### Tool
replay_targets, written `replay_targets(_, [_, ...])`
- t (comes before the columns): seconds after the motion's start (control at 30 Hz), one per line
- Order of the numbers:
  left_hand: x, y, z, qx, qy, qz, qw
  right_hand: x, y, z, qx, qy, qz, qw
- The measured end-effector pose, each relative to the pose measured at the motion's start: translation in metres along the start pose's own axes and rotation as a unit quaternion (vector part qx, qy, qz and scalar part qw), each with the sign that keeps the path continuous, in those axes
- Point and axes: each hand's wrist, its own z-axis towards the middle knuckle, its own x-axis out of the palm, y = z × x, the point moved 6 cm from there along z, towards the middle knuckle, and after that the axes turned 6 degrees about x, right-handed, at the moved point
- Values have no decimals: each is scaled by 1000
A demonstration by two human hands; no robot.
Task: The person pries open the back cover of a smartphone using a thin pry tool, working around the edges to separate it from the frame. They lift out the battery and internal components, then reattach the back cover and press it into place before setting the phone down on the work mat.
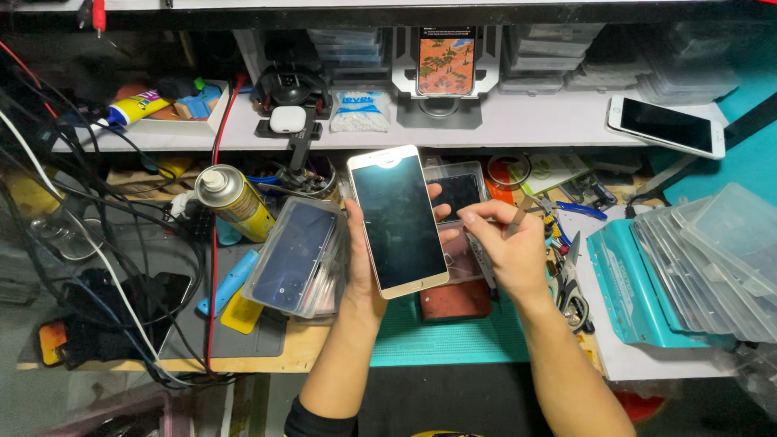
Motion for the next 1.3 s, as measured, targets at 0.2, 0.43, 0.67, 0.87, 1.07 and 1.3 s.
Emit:
replay_targets(0.2, [-7, -6, 6, 126, 9, 157, 980, 18, 19, -13, -70, 30, -148, 986])
replay_targets(0.43, [-7, -7, 0, 194, -26, 333, 922, 40, 24, -18, -148, 116, -201, 961])
replay_targets(0.67, [-6, -10, 1, 170, -52, 330, 927, 31, 1, -8, -30, 134, -151, 979])
replay_targets(0.87, [-3, -12, 1, 184, -48, 387, 902, 33, -2, -8, -48, 142, -176, 973])
replay_targets(1.07, [-8, -12, 2, 173, -55, 428, 886, 29, -17, -3, -16, 155, -153, 976])
replay_targets(1.3, [-11, -17, 2, 179, -35, 397, 900, 23, -30, 1, 9, 187, -73, 980])
